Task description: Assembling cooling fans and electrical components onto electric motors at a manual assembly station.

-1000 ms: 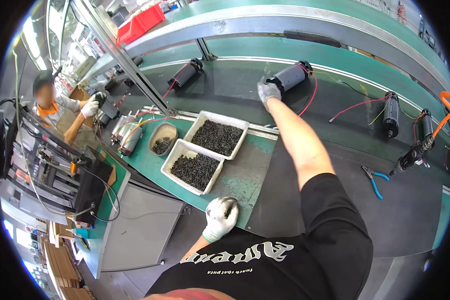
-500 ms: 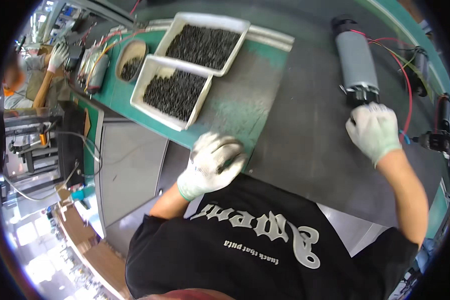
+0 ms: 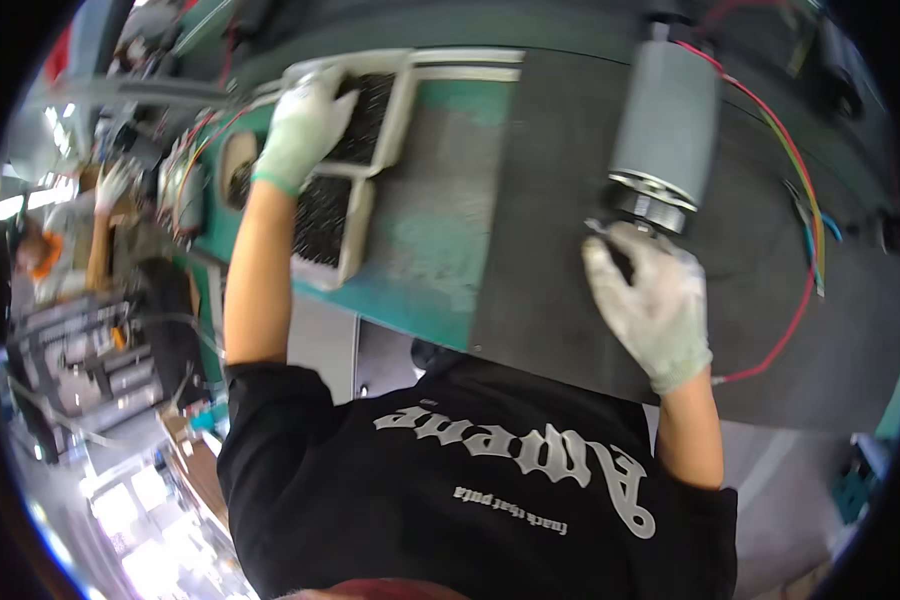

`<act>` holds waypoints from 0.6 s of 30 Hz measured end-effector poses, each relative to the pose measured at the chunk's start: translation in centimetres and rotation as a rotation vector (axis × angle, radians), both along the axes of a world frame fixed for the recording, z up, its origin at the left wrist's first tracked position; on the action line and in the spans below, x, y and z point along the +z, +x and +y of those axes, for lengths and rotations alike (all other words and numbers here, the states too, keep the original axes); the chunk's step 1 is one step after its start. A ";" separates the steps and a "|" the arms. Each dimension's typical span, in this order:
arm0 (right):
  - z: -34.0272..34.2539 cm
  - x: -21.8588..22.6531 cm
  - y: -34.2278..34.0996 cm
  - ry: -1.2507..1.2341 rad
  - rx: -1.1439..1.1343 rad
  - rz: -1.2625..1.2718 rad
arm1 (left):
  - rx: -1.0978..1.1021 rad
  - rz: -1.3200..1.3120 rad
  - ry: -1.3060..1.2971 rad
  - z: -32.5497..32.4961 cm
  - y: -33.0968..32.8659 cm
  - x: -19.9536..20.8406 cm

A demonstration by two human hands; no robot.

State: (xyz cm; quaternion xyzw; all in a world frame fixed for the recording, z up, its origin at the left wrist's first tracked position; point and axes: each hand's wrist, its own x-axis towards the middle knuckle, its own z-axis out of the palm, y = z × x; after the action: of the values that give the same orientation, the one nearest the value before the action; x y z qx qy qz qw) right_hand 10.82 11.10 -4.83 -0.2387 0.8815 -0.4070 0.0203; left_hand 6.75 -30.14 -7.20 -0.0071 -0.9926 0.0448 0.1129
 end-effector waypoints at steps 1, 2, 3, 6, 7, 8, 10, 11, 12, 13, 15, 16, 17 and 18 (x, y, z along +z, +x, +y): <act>0.3 1.1 -0.5 0.069 0.043 -0.241 | -0.044 0.058 -0.019 -0.1 0.3 -0.1; 1.3 0.1 -0.4 -0.022 0.091 -0.146 | -0.095 0.088 0.012 -0.1 0.8 0.6; 2.1 -0.6 -0.2 -0.080 0.155 -0.077 | -0.101 0.098 0.051 0.0 1.3 1.4; 4.5 0.4 -1.3 -0.113 0.271 -0.405 | 0.016 -0.097 0.082 -0.6 1.1 1.1; 6.1 2.8 -2.0 -0.087 0.301 -0.348 | -0.022 0.014 0.033 -1.5 2.5 0.5; 8.3 5.4 -2.5 -0.056 0.335 -0.294 | -0.009 -0.025 0.043 -1.6 2.8 0.5; 13.8 3.8 -2.4 -0.567 -0.377 0.339 | 0.032 -0.101 -0.012 -2.4 2.9 0.3; 14.5 5.0 -4.2 -0.696 -0.820 0.662 | 0.035 -0.085 -0.008 -2.1 2.7 -0.1; 15.9 4.9 -6.6 -0.603 -0.871 0.793 | -0.022 -0.026 0.002 -2.1 2.9 -0.2; 18.5 5.4 -8.6 -0.498 -0.936 0.928 | -0.097 0.032 0.013 -1.8 2.4 0.2; 26.3 3.2 -12.8 -0.549 -0.449 0.332 | 0.040 0.039 0.103 -1.0 3.0 1.0; 29.8 1.2 -14.9 -0.783 -0.210 -0.095 | 0.020 0.098 0.170 -0.1 2.5 1.5; 29.1 1.2 -15.7 -0.647 -0.090 -0.257 | 0.016 0.077 0.418 0.7 2.6 2.4; 28.3 1.5 -16.7 -0.504 0.036 -0.411 | 0.115 0.042 0.721 3.0 3.1 4.1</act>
State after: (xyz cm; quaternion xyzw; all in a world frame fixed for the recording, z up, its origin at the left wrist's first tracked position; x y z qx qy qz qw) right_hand -5.84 39.39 -3.37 -0.1647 0.7261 -0.6515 0.1454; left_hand 9.83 -27.14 -3.14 0.0897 -0.9409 -0.3015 0.1257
